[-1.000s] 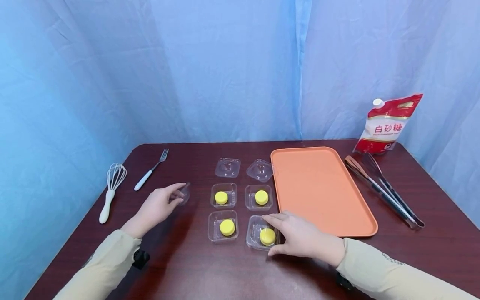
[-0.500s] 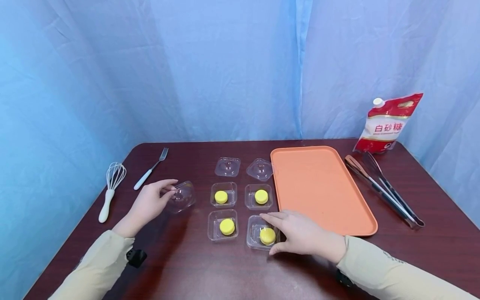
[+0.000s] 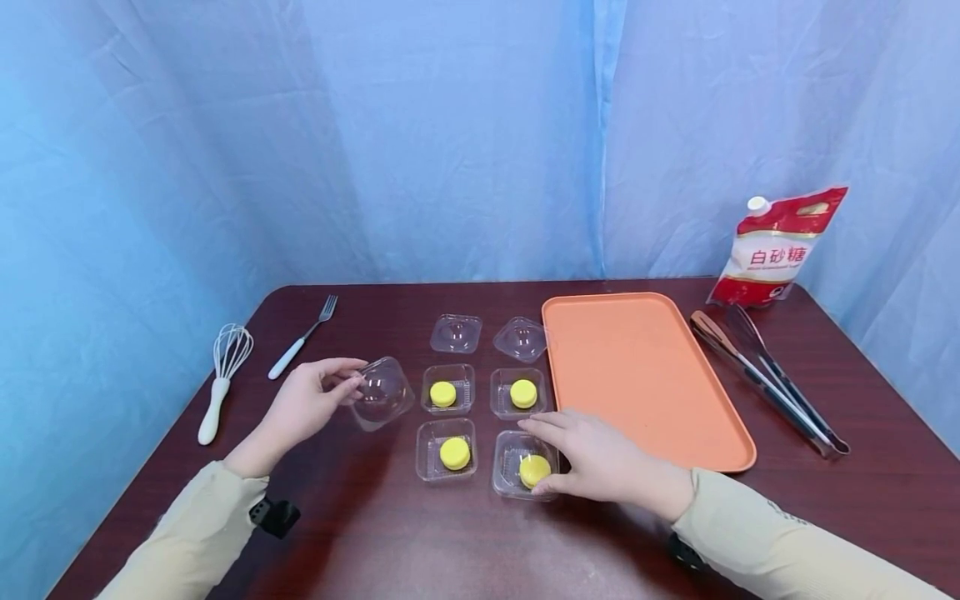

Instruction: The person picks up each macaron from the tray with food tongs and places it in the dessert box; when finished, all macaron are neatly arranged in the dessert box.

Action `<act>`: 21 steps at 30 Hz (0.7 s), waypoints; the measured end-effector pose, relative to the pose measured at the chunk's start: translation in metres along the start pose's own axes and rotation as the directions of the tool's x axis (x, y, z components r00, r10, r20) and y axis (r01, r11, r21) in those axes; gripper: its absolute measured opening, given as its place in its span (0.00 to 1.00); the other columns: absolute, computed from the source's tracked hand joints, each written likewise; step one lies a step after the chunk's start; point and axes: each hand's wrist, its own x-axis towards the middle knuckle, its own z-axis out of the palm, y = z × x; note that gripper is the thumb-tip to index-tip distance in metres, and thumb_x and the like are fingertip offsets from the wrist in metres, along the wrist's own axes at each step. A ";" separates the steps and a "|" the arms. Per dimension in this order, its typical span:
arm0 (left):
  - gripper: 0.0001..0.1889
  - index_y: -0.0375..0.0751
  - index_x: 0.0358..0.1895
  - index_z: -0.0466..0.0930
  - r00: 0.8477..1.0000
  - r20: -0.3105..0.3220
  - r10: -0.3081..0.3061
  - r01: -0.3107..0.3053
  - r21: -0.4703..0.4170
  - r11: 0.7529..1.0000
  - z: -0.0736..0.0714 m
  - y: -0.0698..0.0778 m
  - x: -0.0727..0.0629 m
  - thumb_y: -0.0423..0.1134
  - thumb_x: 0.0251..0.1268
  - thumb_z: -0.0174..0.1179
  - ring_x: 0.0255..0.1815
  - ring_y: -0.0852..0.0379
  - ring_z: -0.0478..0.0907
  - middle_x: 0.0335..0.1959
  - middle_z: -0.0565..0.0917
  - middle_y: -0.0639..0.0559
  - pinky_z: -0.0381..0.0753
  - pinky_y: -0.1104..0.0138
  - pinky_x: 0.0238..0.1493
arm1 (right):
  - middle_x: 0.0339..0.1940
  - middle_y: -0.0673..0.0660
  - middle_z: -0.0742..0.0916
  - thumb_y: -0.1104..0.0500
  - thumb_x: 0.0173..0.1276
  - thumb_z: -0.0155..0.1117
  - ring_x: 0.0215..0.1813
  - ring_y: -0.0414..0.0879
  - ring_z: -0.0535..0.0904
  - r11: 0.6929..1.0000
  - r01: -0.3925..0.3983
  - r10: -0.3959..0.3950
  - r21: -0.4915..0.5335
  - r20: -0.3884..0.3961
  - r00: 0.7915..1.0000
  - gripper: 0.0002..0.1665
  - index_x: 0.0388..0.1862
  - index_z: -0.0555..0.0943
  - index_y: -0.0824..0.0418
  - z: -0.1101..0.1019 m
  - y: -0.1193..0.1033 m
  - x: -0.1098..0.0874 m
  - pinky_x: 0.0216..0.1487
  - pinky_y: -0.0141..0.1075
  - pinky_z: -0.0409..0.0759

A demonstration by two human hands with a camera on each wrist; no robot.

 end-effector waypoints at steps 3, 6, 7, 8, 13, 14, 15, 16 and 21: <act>0.16 0.29 0.54 0.78 1.000 0.022 -0.007 0.007 -0.043 0.999 0.002 0.003 0.000 0.29 0.63 0.58 0.34 0.52 0.85 0.37 0.83 0.39 0.84 0.69 0.35 | 0.55 0.59 0.82 0.42 0.52 0.71 0.55 0.52 0.78 1.000 0.031 -0.031 0.000 -0.073 0.997 0.42 0.61 0.74 0.62 -0.002 -0.001 0.004 0.54 0.47 0.77; 0.15 0.28 0.53 0.78 0.999 0.043 -0.001 0.004 -0.082 0.997 0.003 0.007 0.000 0.28 0.63 0.58 0.33 0.52 0.85 0.37 0.84 0.39 0.84 0.69 0.35 | 0.54 0.58 0.82 0.43 0.52 0.73 0.55 0.52 0.78 0.999 0.050 -0.049 0.002 -0.128 0.991 0.40 0.60 0.75 0.61 -0.004 -0.002 0.008 0.55 0.46 0.77; 0.15 0.28 0.52 0.78 0.999 0.050 0.001 0.004 -0.099 0.995 0.003 0.008 0.000 0.28 0.64 0.58 0.33 0.52 0.85 0.37 0.84 0.38 0.84 0.69 0.35 | 0.54 0.59 0.82 0.43 0.52 0.73 0.55 0.52 0.78 0.999 0.053 -0.052 0.001 -0.140 0.989 0.40 0.60 0.75 0.61 -0.005 -0.002 0.009 0.55 0.46 0.77; 0.14 0.27 0.52 0.78 0.998 0.057 0.003 0.004 -0.113 0.994 0.004 0.010 0.000 0.28 0.64 0.58 0.33 0.53 0.85 0.37 0.84 0.38 0.84 0.69 0.35 | 0.54 0.59 0.82 0.43 0.52 0.73 0.55 0.52 0.78 0.998 0.055 -0.055 -0.003 -0.150 0.987 0.40 0.59 0.75 0.61 -0.006 -0.003 0.011 0.55 0.46 0.77; 0.13 0.26 0.51 0.78 0.996 0.088 0.003 0.014 -0.189 0.982 0.007 0.016 0.000 0.29 0.64 0.57 0.31 0.53 0.85 0.38 0.84 0.36 0.84 0.68 0.34 | 0.57 0.61 0.80 0.42 0.51 0.73 0.57 0.53 0.77 0.999 0.051 -0.054 -0.019 -0.182 0.982 0.41 0.60 0.75 0.61 -0.010 -0.006 0.017 0.57 0.46 0.75; 0.13 0.26 0.50 0.78 0.996 0.093 0.001 0.018 -0.199 0.980 0.009 0.017 0.001 0.29 0.64 0.58 0.30 0.54 0.85 0.38 0.84 0.36 0.84 0.68 0.34 | 0.58 0.61 0.80 0.41 0.51 0.73 0.57 0.53 0.76 0.999 0.050 -0.053 -0.019 -0.189 0.981 0.42 0.61 0.75 0.61 -0.011 -0.006 0.019 0.57 0.47 0.75; 0.13 0.26 0.50 0.78 0.995 0.098 0.000 0.020 -0.207 0.978 0.010 0.018 0.001 0.29 0.64 0.58 0.30 0.54 0.85 0.38 0.84 0.36 0.84 0.68 0.33 | 0.59 0.62 0.79 0.41 0.51 0.73 0.58 0.54 0.76 0.999 0.050 -0.052 -0.018 -0.196 0.979 0.42 0.61 0.75 0.60 -0.012 -0.007 0.021 0.58 0.47 0.75; 0.13 0.26 0.50 0.78 0.995 0.104 -0.002 0.024 -0.214 0.977 0.012 0.019 0.001 0.29 0.64 0.58 0.30 0.54 0.85 0.37 0.84 0.36 0.84 0.68 0.33 | 0.60 0.62 0.79 0.41 0.50 0.73 0.59 0.54 0.76 0.999 0.049 -0.051 -0.016 -0.202 0.978 0.42 0.61 0.74 0.60 -0.012 -0.008 0.022 0.58 0.48 0.74; 0.13 0.26 0.49 0.79 0.990 0.138 -0.005 0.041 -0.260 0.965 0.021 0.024 0.003 0.29 0.64 0.58 0.29 0.55 0.84 0.37 0.84 0.36 0.84 0.64 0.33 | 0.64 0.62 0.75 0.42 0.50 0.74 0.61 0.55 0.74 0.999 0.049 -0.051 -0.018 -0.232 0.971 0.44 0.63 0.73 0.59 -0.014 -0.014 0.031 0.59 0.49 0.73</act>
